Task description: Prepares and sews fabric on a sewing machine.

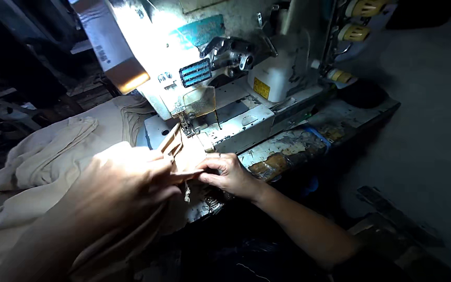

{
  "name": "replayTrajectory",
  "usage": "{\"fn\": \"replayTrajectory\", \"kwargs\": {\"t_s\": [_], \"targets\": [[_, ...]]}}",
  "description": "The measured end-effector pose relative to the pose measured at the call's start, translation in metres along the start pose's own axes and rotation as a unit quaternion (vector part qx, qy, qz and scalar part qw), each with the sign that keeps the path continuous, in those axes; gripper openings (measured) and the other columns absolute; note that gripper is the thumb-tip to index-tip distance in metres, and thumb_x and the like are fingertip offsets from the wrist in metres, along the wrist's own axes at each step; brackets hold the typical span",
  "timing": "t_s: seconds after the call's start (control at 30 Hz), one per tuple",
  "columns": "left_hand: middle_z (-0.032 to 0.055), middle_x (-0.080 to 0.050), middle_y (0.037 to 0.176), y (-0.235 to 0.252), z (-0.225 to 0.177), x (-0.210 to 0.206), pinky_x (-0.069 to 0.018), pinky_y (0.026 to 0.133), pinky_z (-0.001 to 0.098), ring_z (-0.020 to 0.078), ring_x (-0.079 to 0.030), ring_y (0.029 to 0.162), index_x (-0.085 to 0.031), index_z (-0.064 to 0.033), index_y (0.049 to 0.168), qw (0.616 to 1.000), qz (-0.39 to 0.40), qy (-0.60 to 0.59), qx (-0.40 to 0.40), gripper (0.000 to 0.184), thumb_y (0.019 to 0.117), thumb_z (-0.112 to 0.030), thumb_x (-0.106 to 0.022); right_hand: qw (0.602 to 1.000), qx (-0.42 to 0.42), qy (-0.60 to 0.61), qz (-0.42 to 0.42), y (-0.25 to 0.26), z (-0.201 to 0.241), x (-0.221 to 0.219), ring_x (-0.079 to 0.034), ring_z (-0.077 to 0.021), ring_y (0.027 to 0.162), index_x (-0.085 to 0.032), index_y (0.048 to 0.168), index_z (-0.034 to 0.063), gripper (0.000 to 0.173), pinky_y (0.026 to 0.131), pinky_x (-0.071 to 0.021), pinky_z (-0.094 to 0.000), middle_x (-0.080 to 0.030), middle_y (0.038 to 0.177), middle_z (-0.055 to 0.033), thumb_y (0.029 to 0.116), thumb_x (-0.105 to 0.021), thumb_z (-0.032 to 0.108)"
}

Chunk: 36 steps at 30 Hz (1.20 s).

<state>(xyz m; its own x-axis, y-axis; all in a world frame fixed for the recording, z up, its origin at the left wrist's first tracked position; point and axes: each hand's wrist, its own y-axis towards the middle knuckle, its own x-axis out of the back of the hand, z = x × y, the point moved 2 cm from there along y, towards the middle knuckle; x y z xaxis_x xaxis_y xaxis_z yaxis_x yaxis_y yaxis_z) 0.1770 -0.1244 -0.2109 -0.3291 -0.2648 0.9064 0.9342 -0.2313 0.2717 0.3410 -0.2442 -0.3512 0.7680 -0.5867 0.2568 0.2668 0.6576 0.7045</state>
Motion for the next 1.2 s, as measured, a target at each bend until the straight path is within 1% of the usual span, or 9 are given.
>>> {"fn": "replayTrajectory", "kwargs": {"t_s": [0.07, 0.13, 0.2, 0.27, 0.33, 0.53, 0.63, 0.8, 1.2], "targets": [[0.0007, -0.063, 0.076, 0.004, 0.008, -0.019, -0.0442, 0.061, 0.0433, 0.0243, -0.061, 0.073, -0.066, -0.0165, 0.074, 1.000, -0.027, -0.006, -0.004, 0.034, 0.0868, -0.048, -0.062, 1.000, 0.011, -0.010, -0.003, -0.013, 0.008, 0.000, -0.069, -0.0079, 0.080, -0.076, 0.089, -0.0009, 0.014, 0.076, -0.0564, -0.0230, -0.074, 0.085, -0.0091, 0.0926, -0.073, 0.013], [-0.0016, -0.071, 0.095, 0.003, 0.001, -0.035, -0.0475, 0.082, 0.0512, 0.0265, -0.065, 0.100, -0.072, -0.0195, 0.084, 0.999, -0.040, -0.013, -0.006, 0.034, 0.0878, -0.052, -0.062, 1.000, 0.021, -0.009, -0.015, -0.025, 0.012, 0.002, -0.068, -0.0079, 0.078, -0.075, 0.089, -0.0015, 0.016, 0.074, -0.0548, -0.0210, -0.073, 0.084, -0.0100, 0.0931, -0.073, 0.014], [-0.0012, -0.072, 0.119, -0.006, -0.008, -0.052, -0.0403, 0.103, 0.0610, 0.0297, -0.059, 0.126, -0.075, -0.0198, 0.104, 0.998, -0.041, -0.033, 0.015, 0.037, 0.0915, -0.052, -0.060, 0.999, 0.026, -0.005, -0.027, -0.033, 0.012, 0.002, -0.069, -0.0072, 0.080, -0.076, 0.090, -0.0010, 0.015, 0.075, -0.0549, -0.0198, -0.074, 0.084, -0.0096, 0.0930, -0.073, 0.013], [0.0008, -0.070, 0.128, -0.012, -0.010, -0.066, -0.0343, 0.109, 0.0689, 0.0333, -0.054, 0.135, -0.076, -0.0171, 0.112, 0.996, -0.060, -0.046, 0.046, 0.031, 0.0938, -0.034, -0.058, 0.999, 0.028, 0.001, -0.033, -0.035, 0.009, 0.001, -0.069, -0.0069, 0.081, -0.076, 0.090, -0.0007, 0.014, 0.075, -0.0549, -0.0196, -0.074, 0.084, -0.0093, 0.0935, -0.072, 0.013], [0.0004, -0.072, 0.125, -0.012, -0.006, -0.072, -0.0321, 0.109, 0.0691, 0.0329, -0.054, 0.136, -0.076, -0.0160, 0.112, 0.993, -0.078, -0.050, 0.068, 0.033, 0.0917, -0.030, -0.055, 0.999, 0.030, 0.011, -0.036, -0.030, 0.004, -0.002, -0.069, -0.0081, 0.080, -0.076, 0.089, -0.0017, 0.015, 0.075, -0.0548, -0.0204, -0.074, 0.084, -0.0104, 0.0944, -0.071, 0.011], [0.0050, -0.069, 0.120, -0.001, 0.022, -0.072, -0.0284, 0.107, 0.0674, 0.0364, -0.053, 0.131, -0.075, -0.0162, 0.106, 0.994, -0.041, -0.043, 0.091, 0.043, 0.0917, -0.046, -0.048, 0.998, 0.014, -0.012, -0.066, 0.000, -0.011, -0.002, -0.069, -0.0050, 0.079, -0.076, 0.086, 0.0002, 0.010, 0.074, -0.0566, -0.0196, -0.074, 0.084, -0.0067, 0.0902, -0.073, 0.008], [0.0094, -0.066, 0.133, -0.001, 0.008, -0.066, -0.0315, 0.107, 0.0687, 0.0388, -0.051, 0.136, -0.076, -0.0143, 0.105, 0.993, -0.074, -0.048, 0.078, 0.033, 0.0915, -0.035, -0.054, 0.997, 0.017, -0.011, -0.073, 0.001, -0.006, -0.001, -0.069, -0.0056, 0.078, -0.076, 0.087, -0.0002, 0.008, 0.073, -0.0567, -0.0202, -0.073, 0.084, -0.0066, 0.0893, -0.072, 0.007], [-0.0028, -0.070, 0.132, -0.024, -0.033, -0.082, -0.0285, 0.113, 0.0630, 0.0244, -0.052, 0.139, -0.075, -0.0222, 0.109, 0.985, -0.117, -0.084, 0.099, 0.025, 0.1024, -0.021, -0.052, 0.997, 0.015, -0.021, -0.076, -0.036, 0.013, -0.011, -0.071, -0.0093, 0.087, -0.077, 0.096, -0.0006, 0.010, 0.080, -0.0574, -0.0213, -0.075, 0.091, -0.0101, 0.0934, -0.070, 0.006], [0.0003, -0.074, 0.122, -0.015, -0.021, -0.077, -0.0288, 0.112, 0.0672, 0.0294, -0.056, 0.135, -0.077, -0.0150, 0.095, 0.982, -0.139, -0.065, 0.112, 0.023, 0.0992, -0.013, -0.055, 0.997, 0.014, 0.004, -0.081, -0.021, -0.002, -0.012, -0.071, -0.0086, 0.089, -0.076, 0.094, -0.0015, 0.008, 0.082, -0.0570, -0.0201, -0.075, 0.092, -0.0099, 0.0923, -0.069, 0.003]]}}
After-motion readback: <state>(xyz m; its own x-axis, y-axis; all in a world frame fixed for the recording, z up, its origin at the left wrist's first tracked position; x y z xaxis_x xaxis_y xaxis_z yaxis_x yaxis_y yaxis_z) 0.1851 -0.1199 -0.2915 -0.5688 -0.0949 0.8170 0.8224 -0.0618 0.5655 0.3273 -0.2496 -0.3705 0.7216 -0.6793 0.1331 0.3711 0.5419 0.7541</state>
